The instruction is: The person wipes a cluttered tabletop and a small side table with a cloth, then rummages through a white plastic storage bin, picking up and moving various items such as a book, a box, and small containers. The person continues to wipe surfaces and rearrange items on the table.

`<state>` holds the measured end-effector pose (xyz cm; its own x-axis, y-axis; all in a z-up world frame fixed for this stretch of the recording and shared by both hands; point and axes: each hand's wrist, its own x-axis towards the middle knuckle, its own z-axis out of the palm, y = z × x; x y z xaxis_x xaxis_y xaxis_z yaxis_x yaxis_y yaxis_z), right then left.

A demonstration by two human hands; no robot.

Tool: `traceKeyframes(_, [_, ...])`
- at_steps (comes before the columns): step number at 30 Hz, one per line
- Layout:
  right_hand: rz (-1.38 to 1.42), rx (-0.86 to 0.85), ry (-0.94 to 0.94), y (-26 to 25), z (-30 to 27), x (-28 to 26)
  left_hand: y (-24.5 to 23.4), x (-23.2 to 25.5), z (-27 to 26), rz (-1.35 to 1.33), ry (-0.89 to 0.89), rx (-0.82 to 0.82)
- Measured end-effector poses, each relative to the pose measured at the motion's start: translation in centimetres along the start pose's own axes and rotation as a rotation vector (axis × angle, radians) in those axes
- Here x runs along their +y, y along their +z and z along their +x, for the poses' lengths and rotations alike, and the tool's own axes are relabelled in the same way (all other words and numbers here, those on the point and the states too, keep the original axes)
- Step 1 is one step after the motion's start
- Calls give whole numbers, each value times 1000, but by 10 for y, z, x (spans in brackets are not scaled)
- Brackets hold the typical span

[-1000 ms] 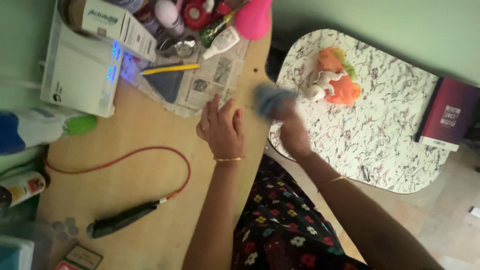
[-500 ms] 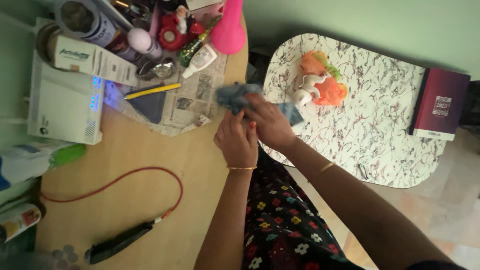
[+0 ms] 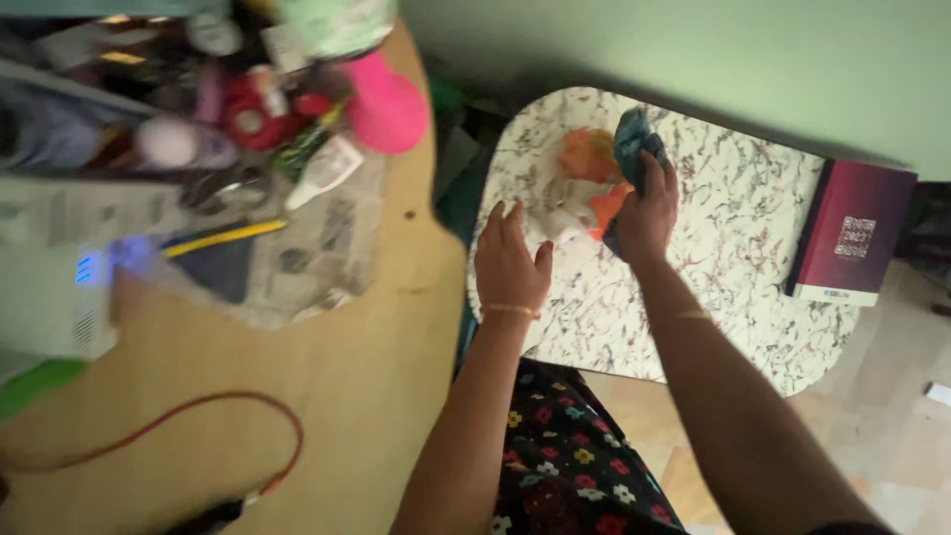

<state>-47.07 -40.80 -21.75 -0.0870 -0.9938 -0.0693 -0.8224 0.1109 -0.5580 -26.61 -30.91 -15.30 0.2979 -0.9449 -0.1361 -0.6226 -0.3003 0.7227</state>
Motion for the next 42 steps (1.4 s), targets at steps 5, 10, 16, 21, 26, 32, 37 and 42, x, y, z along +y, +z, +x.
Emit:
traceKeyframes(5, [-74, -158, -28, 7, 27, 73, 77, -26, 20, -70, -226, -259])
traceKeyframes(10, [55, -540, 628, -8, 10, 43, 109, -48, 27, -480, -420, -160])
traceKeyframes(16, [122, -200, 384, 34, 22, 102, 107, -88, 21, -834, -1035, 291])
traceKeyframes(21, [-268, 103, -29, 110, 74, 116, 86, -63, 23, -811, -740, 330])
traceKeyframes(26, [-380, -307, -91, 176, 58, 53, 42, 9, 58, -678, -608, 331])
traceKeyframes(32, [-90, -834, -882, 129, -89, 17, 19, 39, 101, -470, -475, 373])
traceKeyframes(37, [-571, -923, -183, 93, -46, 103, 14, 44, 100, -483, -399, 366])
traceKeyframes(42, [-783, 207, -84, 69, -25, 124, 21, 39, 101, -614, -424, 366])
